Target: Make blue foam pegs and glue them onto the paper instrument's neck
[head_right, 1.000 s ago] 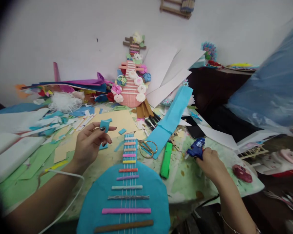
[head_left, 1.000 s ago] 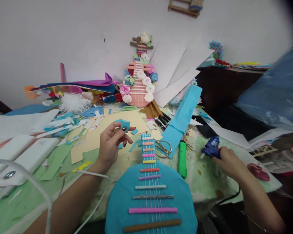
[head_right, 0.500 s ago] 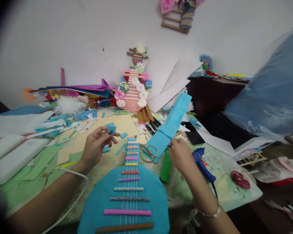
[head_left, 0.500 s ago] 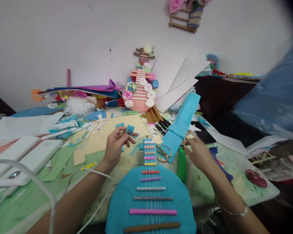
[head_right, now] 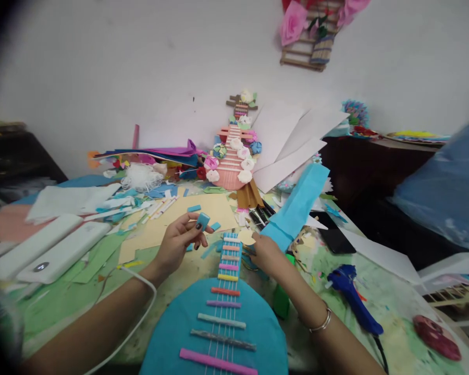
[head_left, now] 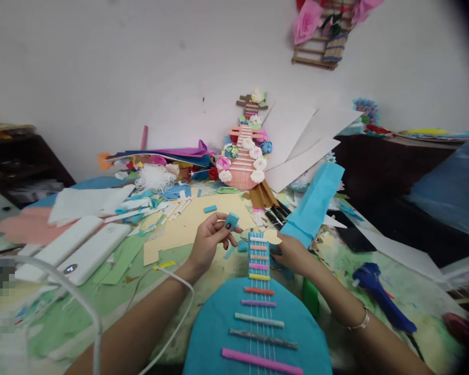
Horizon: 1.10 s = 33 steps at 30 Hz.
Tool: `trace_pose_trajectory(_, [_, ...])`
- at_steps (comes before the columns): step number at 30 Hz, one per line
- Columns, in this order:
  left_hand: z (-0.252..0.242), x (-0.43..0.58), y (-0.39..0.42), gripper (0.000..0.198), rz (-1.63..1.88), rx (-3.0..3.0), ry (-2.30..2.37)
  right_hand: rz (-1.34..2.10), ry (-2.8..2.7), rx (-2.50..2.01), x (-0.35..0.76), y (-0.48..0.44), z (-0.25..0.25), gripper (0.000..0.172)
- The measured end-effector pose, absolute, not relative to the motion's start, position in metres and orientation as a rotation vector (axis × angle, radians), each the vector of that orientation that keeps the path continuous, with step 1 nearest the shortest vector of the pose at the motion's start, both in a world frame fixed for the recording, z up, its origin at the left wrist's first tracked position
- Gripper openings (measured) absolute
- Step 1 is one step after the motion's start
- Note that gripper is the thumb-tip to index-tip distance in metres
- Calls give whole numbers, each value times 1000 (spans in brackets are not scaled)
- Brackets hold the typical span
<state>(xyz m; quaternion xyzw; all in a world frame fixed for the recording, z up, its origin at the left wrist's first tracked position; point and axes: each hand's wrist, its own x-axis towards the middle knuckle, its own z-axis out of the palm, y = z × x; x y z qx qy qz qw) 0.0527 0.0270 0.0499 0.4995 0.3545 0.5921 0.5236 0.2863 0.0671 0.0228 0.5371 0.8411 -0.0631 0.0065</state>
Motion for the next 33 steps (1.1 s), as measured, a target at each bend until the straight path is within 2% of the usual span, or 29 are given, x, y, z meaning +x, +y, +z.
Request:
trace_pose_trajectory(2, [49,53,28,28,1421,1206,864,-253,2663,1657,284,70,23,36])
trace_pose_trajectory(5, [48,53,29,31,1432,1199,888,-331,2686,1670,283,72,26,40])
trace_pose_trajectory(10, [49,51,30,28,1446,1129,875,-561,2687,1774,304,77,42,57])
trace_pose_trajectory(14, [50,51,29,25,1447,1117,862,-825,2649,1911,329,83,61,44])
trace_pose_trajectory(16, [50,52,29,25,1442,1122,862,-1092,2646,2063,334,83,72,38])
trace_pose_trajectory(20, [50,55,27,28,1404,1158,857,-1674,2752,2255,313,74,95,36])
trace_pose_trajectory(26, [51,58,22,29,1334,1189,855,-2181,3137,1663,241,66,107,34])
trace_pose_trajectory(29, [53,58,21,30,1328,1177,858,-2244,3109,1486,220,67,98,34])
trace_pose_trajectory(33, [55,58,22,29,1318,1162,878,-2047,3223,1688,211,65,87,32])
